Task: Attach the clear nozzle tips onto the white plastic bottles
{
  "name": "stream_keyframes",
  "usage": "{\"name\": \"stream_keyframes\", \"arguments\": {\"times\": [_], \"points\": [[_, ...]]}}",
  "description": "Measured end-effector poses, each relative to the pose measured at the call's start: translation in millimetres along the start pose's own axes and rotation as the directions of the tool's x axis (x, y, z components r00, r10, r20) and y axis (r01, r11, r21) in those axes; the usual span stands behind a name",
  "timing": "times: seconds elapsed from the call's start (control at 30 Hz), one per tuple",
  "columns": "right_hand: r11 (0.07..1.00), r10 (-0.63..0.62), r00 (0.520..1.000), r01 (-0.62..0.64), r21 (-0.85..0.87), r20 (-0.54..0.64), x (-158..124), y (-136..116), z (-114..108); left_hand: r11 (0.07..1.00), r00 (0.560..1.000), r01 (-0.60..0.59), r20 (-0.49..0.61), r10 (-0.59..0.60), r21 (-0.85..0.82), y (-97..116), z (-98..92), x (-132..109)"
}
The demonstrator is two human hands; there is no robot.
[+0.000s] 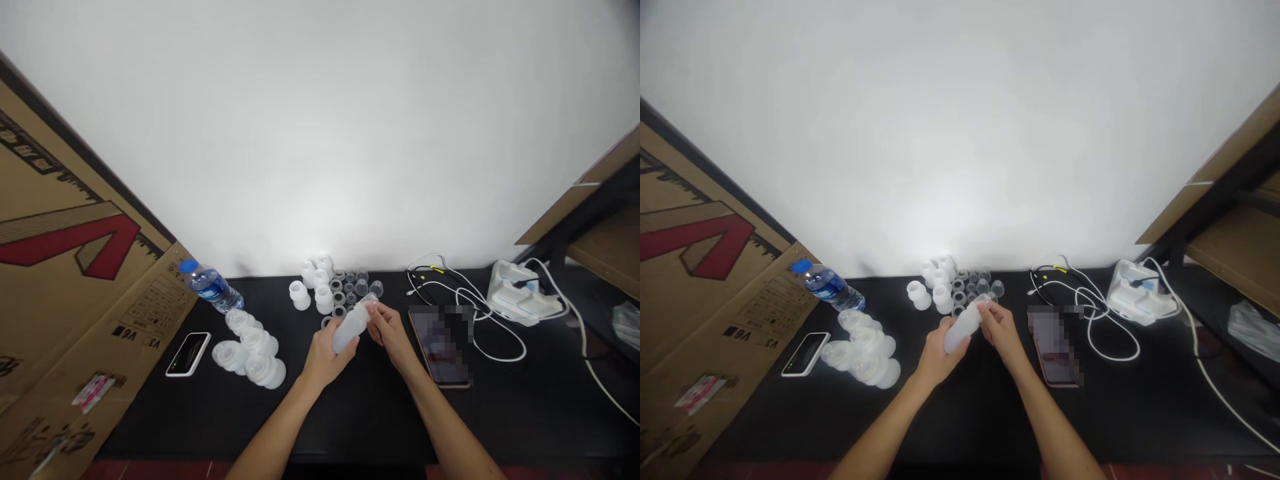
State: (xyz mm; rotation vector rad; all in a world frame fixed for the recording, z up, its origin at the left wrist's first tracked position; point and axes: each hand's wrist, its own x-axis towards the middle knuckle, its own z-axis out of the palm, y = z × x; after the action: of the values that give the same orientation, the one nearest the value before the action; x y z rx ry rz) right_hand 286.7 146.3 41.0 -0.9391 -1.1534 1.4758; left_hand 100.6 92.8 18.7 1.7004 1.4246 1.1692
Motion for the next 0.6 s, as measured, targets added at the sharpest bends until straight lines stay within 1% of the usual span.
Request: {"name": "stream_keyframes", "arguments": {"times": [0.17,0.23,0.33,0.43,0.53,0.6], "points": [[1.0,0.022,1.0,-0.022,0.008,-0.012,-1.5,2.9,3.0,0.996,0.991,-0.087,-0.095,0.09,0.026,-1.8,4.1,0.5],[0.999,0.024,0.999,-0.023,0.023,-0.04,-1.0,7.2,2.8,0.991,0.983,-0.124,-0.13,0.13,0.055,-1.8,6.7,1.1],[0.998,-0.015,0.998,0.018,0.052,-0.056,-0.2,13.0,0.9,0.985,0.978,-0.146,-0.136,0.157,0.087,-0.6,7.7,2.1],[0.999,-0.052,0.998,0.052,0.002,0.044,-1.1,13.7,-1.6,0.976,0.977,-0.162,-0.116,0.179,0.147,1.8,4.8,3.0],[0.987,-0.068,0.989,0.085,-0.135,0.13,-3.3,10.6,-2.0,0.96,0.976,-0.188,-0.073,0.207,0.208,3.7,1.2,3.4],[0.967,-0.089,0.983,0.125,-0.222,0.162,-4.6,9.0,-0.7,0.953,0.973,-0.199,-0.071,0.22,0.227,3.4,-0.1,3.2]]}}
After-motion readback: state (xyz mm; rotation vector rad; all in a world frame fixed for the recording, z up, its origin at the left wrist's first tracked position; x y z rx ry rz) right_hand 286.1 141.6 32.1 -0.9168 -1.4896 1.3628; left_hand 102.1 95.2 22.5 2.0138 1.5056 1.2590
